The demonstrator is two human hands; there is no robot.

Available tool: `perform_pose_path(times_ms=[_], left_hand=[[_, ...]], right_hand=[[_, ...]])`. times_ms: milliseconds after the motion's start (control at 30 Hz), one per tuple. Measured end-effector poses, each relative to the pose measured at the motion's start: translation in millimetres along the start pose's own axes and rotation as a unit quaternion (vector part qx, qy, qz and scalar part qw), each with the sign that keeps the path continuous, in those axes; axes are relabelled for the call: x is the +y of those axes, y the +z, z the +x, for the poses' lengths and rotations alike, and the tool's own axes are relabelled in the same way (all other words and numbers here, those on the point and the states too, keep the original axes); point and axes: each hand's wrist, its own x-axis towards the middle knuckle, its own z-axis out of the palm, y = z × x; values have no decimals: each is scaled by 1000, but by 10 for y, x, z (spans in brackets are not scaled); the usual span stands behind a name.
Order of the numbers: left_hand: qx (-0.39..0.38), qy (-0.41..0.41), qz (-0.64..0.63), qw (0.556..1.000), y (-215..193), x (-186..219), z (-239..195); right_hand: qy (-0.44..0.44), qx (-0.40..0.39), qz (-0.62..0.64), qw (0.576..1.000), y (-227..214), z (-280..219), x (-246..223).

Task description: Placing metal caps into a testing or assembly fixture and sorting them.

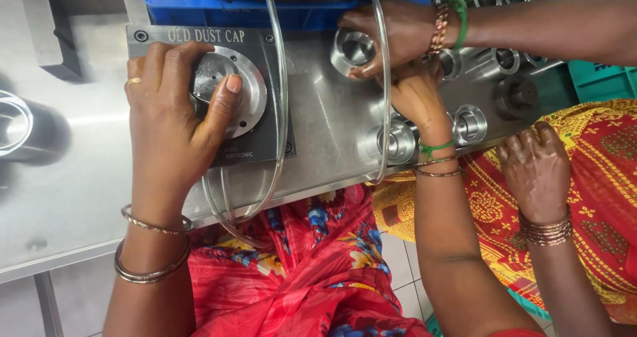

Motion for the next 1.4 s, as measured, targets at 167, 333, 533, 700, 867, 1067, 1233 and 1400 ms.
perform_pose_path(times_ms=[167,333,533,700,867,1067,1233,1400], left_hand=[[4,-2,-5,1000,4,7,5],[-1,-7,-3,1000,-17,25,15],[2,0,-4,1000,-1,10,10],[2,-6,-2,1000,-12,22,10],[4,-10,-5,1000,-28,49,19],[-2,-11,-1,1000,-20,57,16],[1,-13,-3,1000,-31,67,42],[3,-11,-6,1000,-27,58,26]], right_hand=[[-80,-4,36,996,-259,-46,-477],[-144,-8,60,988,-368,-104,-768],[-94,-177,139,970,-578,-173,-1144],[-262,-103,100,954,-723,-343,-1234],[-90,-34,61,993,-753,-896,-1127],[37,37,-17,998,-635,-1039,-737],[38,53,-2,998,-580,-929,-211],[7,86,-6,996,-567,-789,212]])
